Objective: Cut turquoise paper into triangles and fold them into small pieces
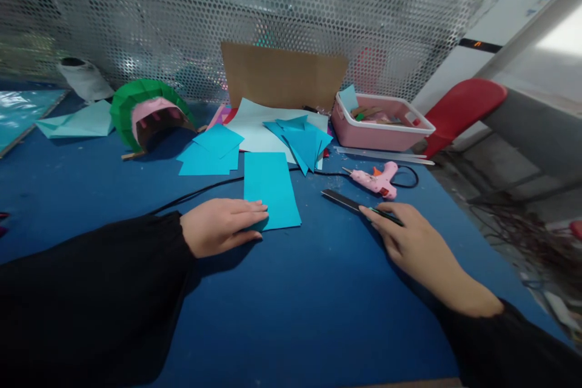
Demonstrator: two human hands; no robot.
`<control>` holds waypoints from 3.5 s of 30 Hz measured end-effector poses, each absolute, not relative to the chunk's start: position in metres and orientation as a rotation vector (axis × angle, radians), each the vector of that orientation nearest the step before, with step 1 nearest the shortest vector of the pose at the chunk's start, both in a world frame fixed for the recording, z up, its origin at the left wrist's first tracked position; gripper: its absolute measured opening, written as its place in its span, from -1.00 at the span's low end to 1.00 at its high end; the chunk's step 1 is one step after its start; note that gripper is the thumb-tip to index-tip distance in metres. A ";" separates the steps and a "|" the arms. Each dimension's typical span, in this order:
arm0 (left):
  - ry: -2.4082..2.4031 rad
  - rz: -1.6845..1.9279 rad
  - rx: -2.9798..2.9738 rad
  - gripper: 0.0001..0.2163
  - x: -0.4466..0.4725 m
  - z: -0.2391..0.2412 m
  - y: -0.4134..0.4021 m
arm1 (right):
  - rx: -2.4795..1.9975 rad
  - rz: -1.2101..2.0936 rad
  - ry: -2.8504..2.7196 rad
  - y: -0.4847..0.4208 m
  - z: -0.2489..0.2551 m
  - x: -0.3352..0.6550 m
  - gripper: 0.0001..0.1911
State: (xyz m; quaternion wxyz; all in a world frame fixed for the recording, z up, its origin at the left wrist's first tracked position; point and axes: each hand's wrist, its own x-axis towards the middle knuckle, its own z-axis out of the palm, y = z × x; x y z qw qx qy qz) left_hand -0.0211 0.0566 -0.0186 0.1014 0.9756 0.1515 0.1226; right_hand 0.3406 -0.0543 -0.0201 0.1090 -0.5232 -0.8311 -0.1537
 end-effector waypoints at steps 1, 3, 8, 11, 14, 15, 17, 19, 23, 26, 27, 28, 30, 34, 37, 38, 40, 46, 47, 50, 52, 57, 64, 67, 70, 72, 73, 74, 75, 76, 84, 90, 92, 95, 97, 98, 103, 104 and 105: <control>0.436 0.378 2.901 -0.68 -0.021 -0.019 0.056 | -1.532 -0.463 -2.432 -0.053 -0.019 0.338 -0.65; 0.419 0.415 2.922 -0.69 -0.021 -0.020 0.056 | -1.504 -0.468 -2.411 -0.049 -0.015 0.329 -0.67; 0.385 0.485 2.925 -0.70 -0.021 -0.023 0.058 | -1.266 -0.352 -2.506 -0.037 -0.002 0.291 -0.75; 0.396 0.493 2.940 -0.71 -0.021 -0.023 0.058 | -1.143 -0.250 -2.610 -0.027 0.005 0.266 -0.79; 0.490 0.446 2.957 -0.71 -0.022 -0.019 0.056 | -1.040 -0.195 -2.672 -0.015 0.012 0.247 -0.82; 0.531 0.425 2.952 -0.69 -0.022 -0.018 0.055 | -1.012 -0.180 -2.700 -0.011 0.015 0.243 -0.81; 0.597 0.398 2.915 -0.62 -0.022 -0.016 0.053 | -0.955 -0.164 -2.761 -0.003 0.019 0.237 -0.81; 0.646 0.414 2.850 -0.58 -0.022 -0.015 0.052 | -0.927 -0.188 -2.799 0.002 0.021 0.234 -0.82; 0.715 0.531 2.694 -0.58 -0.022 -0.016 0.053 | -0.893 -0.300 -2.800 0.007 0.019 0.235 -0.82; 0.718 0.614 2.579 -0.61 -0.023 -0.017 0.056 | -0.876 -0.363 -2.758 0.007 0.014 0.235 -0.82; 0.721 0.628 2.548 -0.62 -0.023 -0.017 0.056 | -0.881 -0.357 -2.728 0.007 0.013 0.234 -0.82; 0.728 0.639 2.523 -0.62 -0.023 -0.017 0.057 | -0.892 -0.332 -2.690 0.007 0.011 0.234 -0.81; 0.734 0.665 2.486 -0.63 -0.023 -0.017 0.058 | -0.915 -0.244 -2.604 0.008 0.010 0.233 -0.79; 0.716 0.799 2.387 -0.72 -0.021 -0.014 0.057 | -0.912 -0.093 -2.489 0.015 0.013 0.238 -0.86; 0.885 0.993 2.150 -0.80 -0.019 -0.008 0.057 | -1.064 0.118 -2.141 0.032 0.020 0.251 -0.92; 0.934 1.046 2.047 -0.80 -0.018 -0.004 0.056 | -1.184 0.188 -1.879 0.042 0.021 0.256 -0.90; 0.956 1.116 1.819 -0.77 -0.015 0.004 0.055 | -1.294 0.159 -1.700 0.065 0.023 0.266 -0.93; 0.863 0.960 0.964 -0.86 -0.006 0.033 0.043 | -1.478 0.109 -1.589 0.137 0.021 0.275 -0.90; 0.858 0.902 0.920 -0.83 -0.005 0.034 0.041 | -1.497 0.088 -1.601 0.143 0.021 0.272 -0.88; 0.901 0.699 1.128 -0.77 -0.006 0.026 0.037 | -1.525 0.020 -1.645 0.143 0.025 0.258 -0.75; 0.990 0.589 1.474 -0.73 -0.007 0.016 0.038 | -1.532 0.043 -1.681 0.129 0.028 0.246 -0.75; 0.938 0.620 2.011 -0.69 -0.010 -0.004 0.043 | -1.583 0.516 -1.874 0.078 0.027 0.226 -0.72; 0.793 0.573 2.060 -0.57 -0.006 -0.005 0.035 | -1.572 0.999 -1.932 0.054 0.005 0.240 -0.64; 0.833 0.553 2.456 -0.56 -0.006 -0.004 0.025 | -1.585 0.911 -1.898 0.054 -0.002 0.243 -0.60; 0.805 0.476 2.754 -0.59 -0.006 -0.004 0.013 | -1.590 0.775 -1.906 0.052 -0.007 0.241 -0.59; 0.703 0.339 2.817 -0.51 -0.006 -0.004 0.007 | -1.594 0.682 -1.917 0.048 -0.011 0.239 -0.64; 0.670 0.278 2.817 -0.45 -0.007 -0.004 0.006 | -1.597 0.636 -1.919 0.046 -0.013 0.238 -0.65; 0.653 0.230 2.809 -0.41 -0.007 -0.003 0.005 | -1.600 0.591 -1.919 0.043 -0.014 0.236 -0.66; 0.650 0.198 2.797 -0.38 -0.007 -0.004 0.005 | -1.603 0.547 -1.917 0.040 -0.016 0.235 -0.66; 0.649 0.174 2.787 -0.36 -0.007 -0.004 0.005 | -1.605 0.503 -1.914 0.035 -0.017 0.234 -0.65; 0.680 0.155 2.774 -0.42 -0.008 -0.004 0.005 | -1.514 0.324 -1.984 -0.011 -0.020 0.228 -0.53; 0.653 0.196 2.788 -0.52 -0.008 -0.003 0.007 | -1.173 0.143 -2.279 -0.019 -0.026 0.235 -0.47; 0.614 0.242 2.808 -0.66 -0.009 -0.002 0.011 | -1.067 0.075 -2.386 -0.017 -0.027 0.237 -0.53; 0.692 0.403 2.857 -0.70 -0.011 -0.002 0.019 | -1.030 0.039 -2.457 -0.014 -0.029 0.237 -0.58; 0.801 0.526 2.866 -0.62 -0.013 -0.004 0.023 | -1.021 0.019 -2.491 -0.014 -0.031 0.236 -0.60; 0.837 0.562 2.854 -0.55 -0.013 -0.005 0.025 | -1.016 0.009 -2.506 -0.015 -0.032 0.236 -0.61; 0.808 0.372 2.743 -0.36 -0.014 -0.011 0.028 | -0.957 0.001 -2.555 -0.016 -0.036 0.236 -0.60; 0.807 0.328 2.732 -0.36 -0.014 -0.011 0.028 | -0.936 0.013 -2.561 -0.016 -0.036 0.236 -0.60; 0.808 0.295 2.729 -0.36 -0.014 -0.011 0.028 | -0.916 0.025 -2.564 -0.015 -0.036 0.236 -0.61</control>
